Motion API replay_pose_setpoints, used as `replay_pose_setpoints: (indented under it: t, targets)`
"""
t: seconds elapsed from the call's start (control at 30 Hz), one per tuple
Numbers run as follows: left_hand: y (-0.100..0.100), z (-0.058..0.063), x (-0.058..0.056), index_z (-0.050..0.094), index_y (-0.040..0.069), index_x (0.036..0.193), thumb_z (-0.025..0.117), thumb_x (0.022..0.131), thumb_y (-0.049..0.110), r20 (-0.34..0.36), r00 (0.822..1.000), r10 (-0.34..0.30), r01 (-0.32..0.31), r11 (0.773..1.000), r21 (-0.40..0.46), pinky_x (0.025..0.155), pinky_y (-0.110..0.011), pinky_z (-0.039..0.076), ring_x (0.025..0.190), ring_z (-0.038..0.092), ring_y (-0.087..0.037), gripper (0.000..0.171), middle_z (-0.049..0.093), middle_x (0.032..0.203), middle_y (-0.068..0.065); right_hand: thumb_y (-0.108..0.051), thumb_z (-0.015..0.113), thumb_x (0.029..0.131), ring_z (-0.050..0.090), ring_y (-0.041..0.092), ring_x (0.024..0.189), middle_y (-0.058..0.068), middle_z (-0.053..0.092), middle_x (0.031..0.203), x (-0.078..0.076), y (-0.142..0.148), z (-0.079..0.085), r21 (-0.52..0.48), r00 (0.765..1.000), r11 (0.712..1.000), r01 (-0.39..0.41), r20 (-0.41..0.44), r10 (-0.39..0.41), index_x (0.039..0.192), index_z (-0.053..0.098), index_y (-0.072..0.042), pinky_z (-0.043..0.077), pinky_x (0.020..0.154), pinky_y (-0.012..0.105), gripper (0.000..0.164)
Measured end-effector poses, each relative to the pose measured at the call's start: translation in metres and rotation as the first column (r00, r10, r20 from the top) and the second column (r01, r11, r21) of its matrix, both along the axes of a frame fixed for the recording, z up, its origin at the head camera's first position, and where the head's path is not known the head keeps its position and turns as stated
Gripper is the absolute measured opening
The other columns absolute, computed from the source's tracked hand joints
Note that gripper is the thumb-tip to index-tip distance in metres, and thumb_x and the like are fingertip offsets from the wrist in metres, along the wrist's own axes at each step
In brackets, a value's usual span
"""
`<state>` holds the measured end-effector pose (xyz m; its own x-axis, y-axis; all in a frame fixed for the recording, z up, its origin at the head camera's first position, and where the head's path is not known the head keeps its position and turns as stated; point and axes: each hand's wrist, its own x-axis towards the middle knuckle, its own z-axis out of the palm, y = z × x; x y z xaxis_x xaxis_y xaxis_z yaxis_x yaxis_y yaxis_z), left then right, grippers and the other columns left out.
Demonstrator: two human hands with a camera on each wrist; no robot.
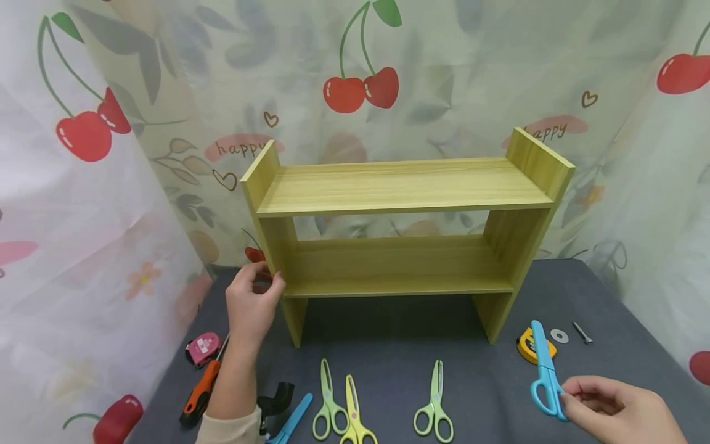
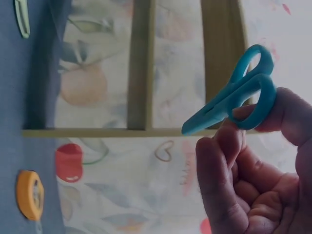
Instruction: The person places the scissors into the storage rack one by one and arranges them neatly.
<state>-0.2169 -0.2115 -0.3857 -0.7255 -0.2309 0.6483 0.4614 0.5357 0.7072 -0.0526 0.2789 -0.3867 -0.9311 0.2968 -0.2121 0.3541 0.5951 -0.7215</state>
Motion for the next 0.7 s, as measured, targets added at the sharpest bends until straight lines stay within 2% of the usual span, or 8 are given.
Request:
replay_pose_setpoints:
  t: [0.1,0.23,0.3,0.37,0.4,0.5,0.57,0.7]
  targets:
    - [0.0,0.0,0.0,0.072,-0.002,0.104,0.074,0.089,0.003,-0.002,1.0,0.002,-0.002,1.0,-0.003,0.068,-0.012,0.05,0.081,0.066,-0.022,0.017,0.068,0.096,-0.012,-0.021,0.076,0.092,0.069,0.013,0.068,0.004,0.074,0.084,0.006,0.002,0.004,-0.024,0.997,0.999,0.035,-0.07,-0.036,0.105,0.072,0.004,0.055,0.063,0.025,0.029]
    - [0.0,-0.001,0.0,0.072,-0.001,0.105,0.073,0.09,0.004,-0.003,1.0,0.006,-0.006,1.0,-0.005,0.069,-0.012,0.05,0.082,0.066,-0.022,0.016,0.068,0.096,-0.011,-0.01,0.074,0.092,0.067,0.013,0.061,0.003,0.072,0.078,0.011,0.002,0.011,-0.029,0.975,0.996,0.085,-0.201,-0.089,0.099,0.071,0.008,0.056,0.058,0.024,0.019]
    - [0.0,-0.001,0.0,0.072,-0.001,0.105,0.073,0.09,0.005,-0.002,1.0,0.009,-0.009,1.0,-0.007,0.069,-0.013,0.05,0.082,0.066,-0.021,0.016,0.068,0.096,-0.011,-0.006,0.073,0.092,0.065,0.012,0.058,0.001,0.07,0.073,0.013,0.002,0.015,-0.043,0.953,0.994,0.102,-0.284,-0.11,0.095,0.071,0.008,0.055,0.056,0.022,0.015]
    - [0.0,-0.001,0.0,0.072,-0.001,0.105,0.073,0.09,0.006,0.0,1.0,0.012,-0.012,1.0,-0.008,0.069,-0.014,0.051,0.082,0.066,-0.021,0.016,0.068,0.097,-0.01,0.002,0.072,0.091,0.064,0.01,0.055,-0.002,0.068,0.069,0.014,0.002,0.02,-0.06,0.918,0.994,0.088,-0.382,-0.105,0.089,0.071,0.005,0.053,0.053,0.019,0.004]
    - [0.0,-0.001,0.0,0.072,-0.001,0.105,0.073,0.09,0.006,0.001,1.0,0.012,-0.012,1.0,-0.007,0.069,-0.014,0.051,0.082,0.066,-0.021,0.016,0.068,0.097,-0.01,0.006,0.071,0.09,0.063,0.008,0.055,-0.003,0.067,0.067,0.014,0.002,0.023,-0.067,0.896,0.995,0.07,-0.434,-0.093,0.086,0.072,0.001,0.053,0.052,0.018,0.007]
    - [0.0,-0.002,-0.001,0.072,-0.001,0.104,0.074,0.09,0.006,0.005,1.0,0.013,-0.013,1.0,-0.003,0.068,-0.015,0.051,0.083,0.066,-0.022,0.017,0.068,0.097,-0.01,0.019,0.067,0.084,0.06,0.006,0.052,-0.005,0.064,0.064,0.016,0.001,0.032,-0.088,0.824,0.996,0.018,-0.563,-0.064,0.078,0.072,-0.011,0.05,0.049,0.015,0.031]
    - [0.0,-0.002,0.0,0.072,-0.001,0.104,0.074,0.089,0.006,0.005,1.0,0.015,-0.015,1.0,-0.003,0.068,-0.014,0.05,0.083,0.066,-0.022,0.017,0.068,0.096,-0.01,0.023,0.065,0.082,0.059,0.004,0.051,-0.007,0.064,0.064,0.017,-0.001,0.039,-0.089,0.799,0.996,0.003,-0.598,-0.055,0.075,0.071,-0.02,0.049,0.048,0.014,0.044]
    - [0.001,-0.001,0.0,0.072,-0.001,0.104,0.074,0.089,0.006,-0.001,1.0,0.015,-0.015,1.0,-0.013,0.067,-0.015,0.051,0.083,0.066,-0.021,0.017,0.068,0.096,-0.01,0.025,0.063,0.079,0.06,0.002,0.051,-0.01,0.064,0.067,0.018,-0.003,0.054,-0.111,0.774,0.994,0.001,-0.63,-0.071,0.072,0.072,-0.024,0.048,0.047,0.013,0.05]
